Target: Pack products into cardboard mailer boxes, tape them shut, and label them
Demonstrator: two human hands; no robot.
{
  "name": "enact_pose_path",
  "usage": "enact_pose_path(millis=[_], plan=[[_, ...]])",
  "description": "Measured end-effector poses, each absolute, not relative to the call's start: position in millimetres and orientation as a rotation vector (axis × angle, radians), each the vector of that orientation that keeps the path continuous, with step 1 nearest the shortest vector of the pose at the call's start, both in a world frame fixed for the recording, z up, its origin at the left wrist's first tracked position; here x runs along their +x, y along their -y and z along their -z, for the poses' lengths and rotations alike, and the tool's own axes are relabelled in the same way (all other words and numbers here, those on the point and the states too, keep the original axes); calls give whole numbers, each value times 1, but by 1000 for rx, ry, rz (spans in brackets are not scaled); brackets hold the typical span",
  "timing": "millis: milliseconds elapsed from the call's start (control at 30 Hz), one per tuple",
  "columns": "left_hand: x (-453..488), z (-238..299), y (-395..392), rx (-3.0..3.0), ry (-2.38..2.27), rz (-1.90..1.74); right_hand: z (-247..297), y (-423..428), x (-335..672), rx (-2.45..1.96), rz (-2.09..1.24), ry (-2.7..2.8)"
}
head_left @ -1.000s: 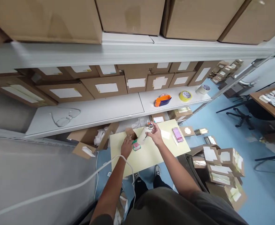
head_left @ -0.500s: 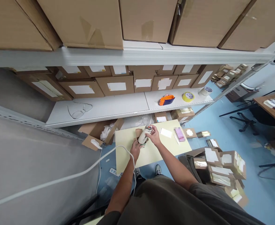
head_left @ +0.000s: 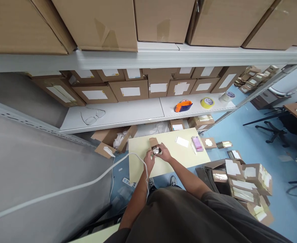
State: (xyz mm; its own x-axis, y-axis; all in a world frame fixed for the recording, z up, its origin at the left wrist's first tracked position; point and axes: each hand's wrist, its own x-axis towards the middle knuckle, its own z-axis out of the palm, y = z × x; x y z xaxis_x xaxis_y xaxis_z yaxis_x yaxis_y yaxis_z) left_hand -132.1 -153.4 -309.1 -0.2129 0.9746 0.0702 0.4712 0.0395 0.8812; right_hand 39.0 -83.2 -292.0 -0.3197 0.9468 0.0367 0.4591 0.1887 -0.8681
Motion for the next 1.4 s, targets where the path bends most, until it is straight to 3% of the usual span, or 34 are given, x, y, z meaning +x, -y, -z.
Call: enact_pose_path(millis=[167,267,567,967,1400], plan=[[-144,307,145,1084,-1829,-1308,287,82,43,-1297,-1236,1667],[-145,305,121,953,-1794,-1155,280,87,41,-1261,-1279,1501],[-136,309,95,1090,-1644,-1007,283,96,36,-1418,-1260,1190],[-148,288,116,1247,-1447,-941,284,109,46,-1340,-1545,1099],[-143,297,120,1323,-1484,-987,297,101,43,-1550,-1383,1088]])
